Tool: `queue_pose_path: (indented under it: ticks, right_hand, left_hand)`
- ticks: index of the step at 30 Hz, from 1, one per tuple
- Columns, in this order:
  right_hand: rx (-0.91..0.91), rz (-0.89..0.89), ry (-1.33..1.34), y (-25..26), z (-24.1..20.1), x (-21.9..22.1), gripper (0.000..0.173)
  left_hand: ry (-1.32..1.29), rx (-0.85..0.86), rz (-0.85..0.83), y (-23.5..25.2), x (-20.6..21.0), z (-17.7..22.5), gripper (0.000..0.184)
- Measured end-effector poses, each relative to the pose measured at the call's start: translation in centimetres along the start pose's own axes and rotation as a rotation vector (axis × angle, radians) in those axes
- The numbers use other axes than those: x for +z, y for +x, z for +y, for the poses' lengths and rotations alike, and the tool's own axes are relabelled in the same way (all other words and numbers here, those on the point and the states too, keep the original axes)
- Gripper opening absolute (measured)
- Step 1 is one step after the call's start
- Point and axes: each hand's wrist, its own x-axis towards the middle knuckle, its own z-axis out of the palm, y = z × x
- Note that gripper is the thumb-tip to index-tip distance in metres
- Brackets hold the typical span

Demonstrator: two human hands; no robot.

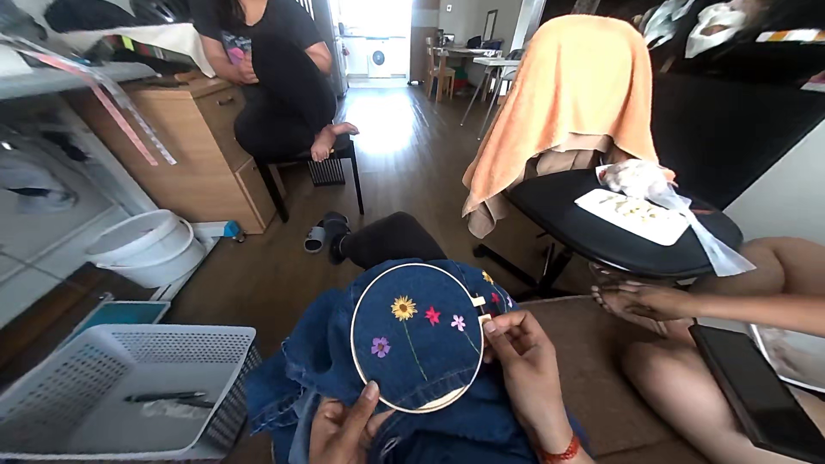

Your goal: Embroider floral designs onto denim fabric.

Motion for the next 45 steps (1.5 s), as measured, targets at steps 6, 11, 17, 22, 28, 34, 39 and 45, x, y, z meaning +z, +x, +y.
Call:
queue_pose_path:
  ticks: [6,11,17,22,28,34,39,45]
  right_hand:
    - [-0.020,0.008,0.146,0.1,0.2,0.1,0.012]
    - [0.270,0.052,0.395,0.1,-0.9,0.3,0.015]
    - [0.165,0.129,0.386,0.3,-0.2,0.8,0.026]
    - [0.232,0.022,0.323,0.2,-0.4,0.2,0.004]
    - [0.176,0.017,0.257,0.1,0.0,0.1,0.013]
    - [0.297,-0.033,0.297,0.4,-0.6,-0.6,0.016]
    - [0.223,-0.044,0.240,0.0,-0.2,-0.4,0.006]
    - [0.216,-0.024,0.251,0.1,-0.2,-0.3,0.019]
  left_hand:
    - [-0.007,0.002,-0.001,0.0,-0.2,-0.3,0.023]
    - [0.005,0.014,-0.004,0.1,-0.6,-0.6,0.024]
    - [0.005,0.016,0.006,0.2,-0.5,-0.6,0.025]
    - [0.026,0.032,-0.015,0.2,-0.8,-0.9,0.026]
    - [0.020,0.040,-0.028,0.2,-0.9,-0.9,0.027]
    - [0.007,0.038,-0.024,0.1,-1.0,-1.0,0.027]
    - [0.001,0.039,-0.028,0.2,-1.0,-1.0,0.027]
    - [-0.015,0.035,-0.030,0.3,-1.1,-1.1,0.027]
